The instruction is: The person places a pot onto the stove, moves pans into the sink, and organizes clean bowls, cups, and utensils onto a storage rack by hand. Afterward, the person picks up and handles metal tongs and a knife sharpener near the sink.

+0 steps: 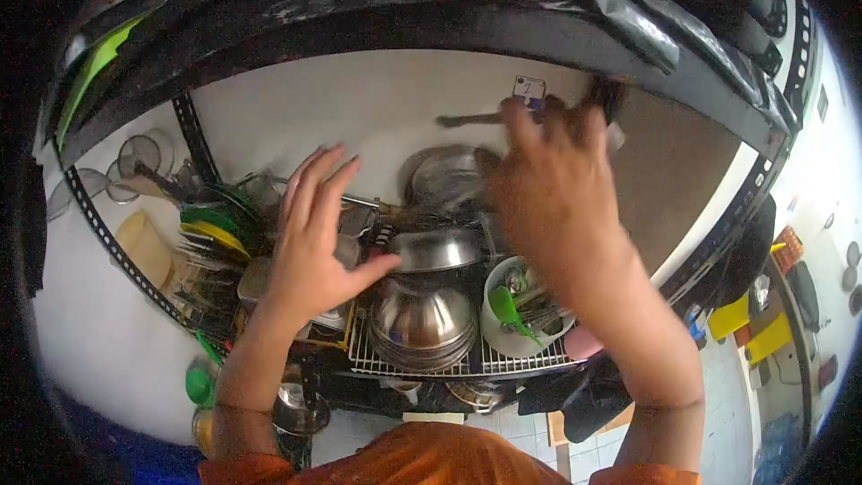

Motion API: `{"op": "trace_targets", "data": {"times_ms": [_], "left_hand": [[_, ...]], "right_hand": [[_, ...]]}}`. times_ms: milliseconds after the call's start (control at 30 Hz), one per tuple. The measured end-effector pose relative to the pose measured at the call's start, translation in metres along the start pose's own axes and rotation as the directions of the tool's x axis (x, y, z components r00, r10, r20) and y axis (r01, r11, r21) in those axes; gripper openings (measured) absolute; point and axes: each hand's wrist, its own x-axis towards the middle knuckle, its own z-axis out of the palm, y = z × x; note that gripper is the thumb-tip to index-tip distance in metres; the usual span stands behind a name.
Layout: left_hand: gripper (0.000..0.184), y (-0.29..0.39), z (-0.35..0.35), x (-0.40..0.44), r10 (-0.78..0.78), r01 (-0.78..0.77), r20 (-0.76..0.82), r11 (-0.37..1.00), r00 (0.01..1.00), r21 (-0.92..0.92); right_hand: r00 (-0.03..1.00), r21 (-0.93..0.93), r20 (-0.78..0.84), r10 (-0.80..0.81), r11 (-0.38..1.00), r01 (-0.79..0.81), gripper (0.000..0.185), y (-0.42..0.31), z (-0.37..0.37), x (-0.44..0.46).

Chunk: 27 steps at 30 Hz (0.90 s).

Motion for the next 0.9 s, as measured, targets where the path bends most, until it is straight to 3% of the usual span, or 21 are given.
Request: {"op": "trace_targets", "data": {"times_ms": [33, 133, 200, 267, 300, 333, 400, 433, 467, 533, 633, 700, 733, 800, 833, 867, 900], "left_hand": [[0.098, 0.007, 0.000, 0.005, 0.040, -0.040, 0.008, 0.999, 0.999, 0.024], [0.104, 0.015, 0.002, 0.017, 0.051, -0.052, 0.121, 0.999, 0.991, 0.004], [0.094, -0.001, 0.006, 0.013, 0.025, -0.016, 0.107, 0.997, 0.994, -0.077], [0.083, -0.009, -0.007, 0.010, -0.180, 0.218, 0.292, 0.970, 0.939, -0.104], [0.074, -0.007, -0.015, 0.002, -0.375, 0.412, 0.306, 0.909, 0.875, -0.065], [0.074, -0.017, -0.019, -0.012, -0.385, 0.418, 0.298, 0.907, 0.874, -0.056], [0.047, -0.037, -0.021, -0.045, -0.303, 0.303, -0.015, 0.953, 0.953, 0.018], [0.040, -0.025, -0.034, -0.050, -0.404, 0.400, -0.004, 0.906, 0.915, -0.136], [0.033, -0.012, -0.048, -0.055, -0.495, 0.482, 0.028, 0.829, 0.868, -0.282], [0.026, 0.000, -0.056, -0.086, -0.572, 0.540, 0.010, 0.770, 0.820, -0.340], [0.026, 0.028, -0.067, -0.135, -0.674, 0.615, -0.039, 0.694, 0.737, -0.373], [0.026, 0.048, -0.066, -0.171, -0.808, 0.658, 0.000, 0.480, 0.590, -0.580], [0.026, 0.054, -0.061, -0.188, -0.811, 0.662, -0.014, 0.488, 0.585, -0.569], [0.028, 0.068, -0.052, -0.219, -0.697, 0.538, -0.276, 0.697, 0.661, -0.474], [0.030, 0.077, -0.052, -0.225, -0.790, 0.629, -0.204, 0.591, 0.579, -0.504], [0.030, 0.082, -0.051, -0.222, -0.798, 0.637, -0.214, 0.584, 0.563, -0.503], [0.031, 0.085, -0.051, -0.212, -0.773, 0.597, -0.228, 0.611, 0.592, -0.520]], "right_hand": [[0.999, 0.086, -0.016, -0.045, 0.995, 0.047, 0.019, -0.012, -0.019, -0.001], [0.966, 0.360, -0.097, -0.238, 0.897, 0.257, 0.017, -0.031, -0.039, 0.009], [0.929, 0.330, -0.135, -0.346, 0.868, 0.371, 0.015, -0.029, -0.034, 0.022], [0.875, 0.367, -0.379, -0.301, 0.819, 0.441, 0.017, -0.021, -0.023, 0.035], [0.825, 0.392, -0.513, -0.238, 0.791, 0.471, 0.028, -0.010, -0.010, 0.037], [0.774, 0.444, -0.625, -0.100, 0.770, 0.459, 0.025, -0.003, 0.003, 0.037], [0.851, 0.577, -0.519, 0.081, 0.768, 0.278, 0.030, 0.012, 0.036, 0.039], [0.959, 0.656, -0.276, 0.064, 0.742, 0.139, 0.037, 0.016, 0.067, 0.048], [0.999, 0.696, -0.011, 0.040, 0.717, -0.021, 0.045, 0.015, 0.103, 0.057], [0.948, 0.377, 0.318, -0.019, 0.920, -0.108, 0.059, -0.005, 0.167, 0.053], [0.930, 0.286, 0.340, -0.140, 0.957, 0.040, 0.069, -0.021, 0.269, 0.025], [0.917, 0.246, 0.392, -0.073, 0.969, -0.028, 0.068, -0.029, 0.303, 0.025], [0.922, 0.262, 0.379, -0.081, 0.965, -0.023, 0.068, -0.027, 0.288, 0.039], [0.758, 0.512, 0.579, -0.302, 0.858, -0.049, 0.064, -0.014, 0.224, 0.069], [0.838, 0.605, 0.404, -0.367, 0.794, 0.056, 0.060, -0.018, 0.210, 0.075], [0.884, 0.672, 0.211, -0.416, 0.719, 0.178, 0.057, -0.023, 0.196, 0.080], [0.913, 0.700, 0.131, -0.386, 0.688, 0.191, 0.052, -0.028, 0.168, 0.087]]}}
